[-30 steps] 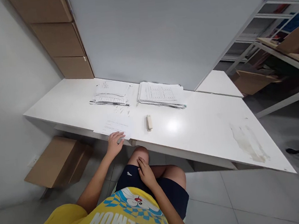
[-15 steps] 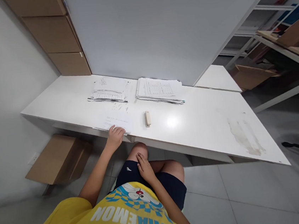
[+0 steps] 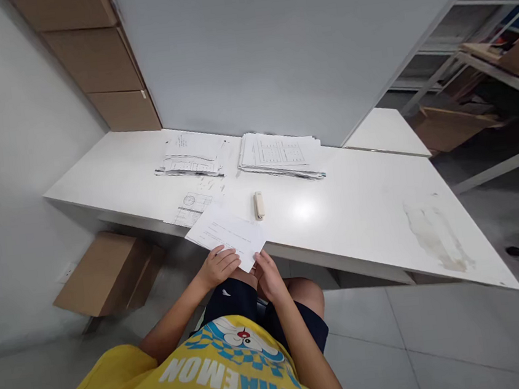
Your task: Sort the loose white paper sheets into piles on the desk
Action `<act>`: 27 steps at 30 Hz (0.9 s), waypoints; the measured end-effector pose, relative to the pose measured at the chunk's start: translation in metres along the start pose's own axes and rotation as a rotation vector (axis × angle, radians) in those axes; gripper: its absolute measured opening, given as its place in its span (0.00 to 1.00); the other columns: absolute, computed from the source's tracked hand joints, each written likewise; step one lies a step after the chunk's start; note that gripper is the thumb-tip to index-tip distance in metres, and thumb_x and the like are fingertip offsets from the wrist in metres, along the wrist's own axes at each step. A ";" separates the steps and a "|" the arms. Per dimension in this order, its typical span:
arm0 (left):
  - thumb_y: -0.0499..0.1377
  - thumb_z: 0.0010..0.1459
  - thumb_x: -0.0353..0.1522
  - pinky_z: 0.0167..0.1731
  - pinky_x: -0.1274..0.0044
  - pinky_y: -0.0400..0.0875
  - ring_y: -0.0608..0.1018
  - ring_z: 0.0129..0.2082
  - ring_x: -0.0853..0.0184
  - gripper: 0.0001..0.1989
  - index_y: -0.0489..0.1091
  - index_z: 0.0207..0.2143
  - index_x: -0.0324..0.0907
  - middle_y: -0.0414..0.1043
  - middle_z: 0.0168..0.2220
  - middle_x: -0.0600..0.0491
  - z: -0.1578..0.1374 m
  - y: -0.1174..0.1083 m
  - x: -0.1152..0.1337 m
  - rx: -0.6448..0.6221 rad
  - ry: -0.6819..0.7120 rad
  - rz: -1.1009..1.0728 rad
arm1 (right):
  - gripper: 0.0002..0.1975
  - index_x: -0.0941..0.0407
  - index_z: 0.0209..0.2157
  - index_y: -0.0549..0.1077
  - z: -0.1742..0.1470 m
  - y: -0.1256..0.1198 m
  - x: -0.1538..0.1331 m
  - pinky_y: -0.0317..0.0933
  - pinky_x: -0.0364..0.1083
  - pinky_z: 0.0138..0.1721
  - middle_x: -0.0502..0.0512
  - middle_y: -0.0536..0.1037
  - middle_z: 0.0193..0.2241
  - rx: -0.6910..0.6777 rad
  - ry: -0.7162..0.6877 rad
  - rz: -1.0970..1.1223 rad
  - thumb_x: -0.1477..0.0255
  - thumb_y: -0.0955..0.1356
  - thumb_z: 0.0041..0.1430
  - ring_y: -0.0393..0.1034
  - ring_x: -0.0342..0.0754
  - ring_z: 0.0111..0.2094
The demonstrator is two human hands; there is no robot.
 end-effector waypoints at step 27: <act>0.60 0.51 0.53 0.29 0.77 0.63 0.73 0.29 0.64 0.26 0.71 0.32 0.38 0.74 0.29 0.51 -0.045 0.003 -0.090 0.047 -1.195 -0.997 | 0.25 0.56 0.33 0.76 -0.020 -0.067 -0.002 0.65 0.49 0.34 0.58 0.80 0.32 0.264 0.037 -0.228 0.48 0.73 0.45 0.72 0.55 0.35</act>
Point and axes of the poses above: each hand's wrist, its own z-axis towards the middle knuckle, its own y-axis out of the palm, x = y × z, the point moved 8 cm from there along z, towards the middle knuckle
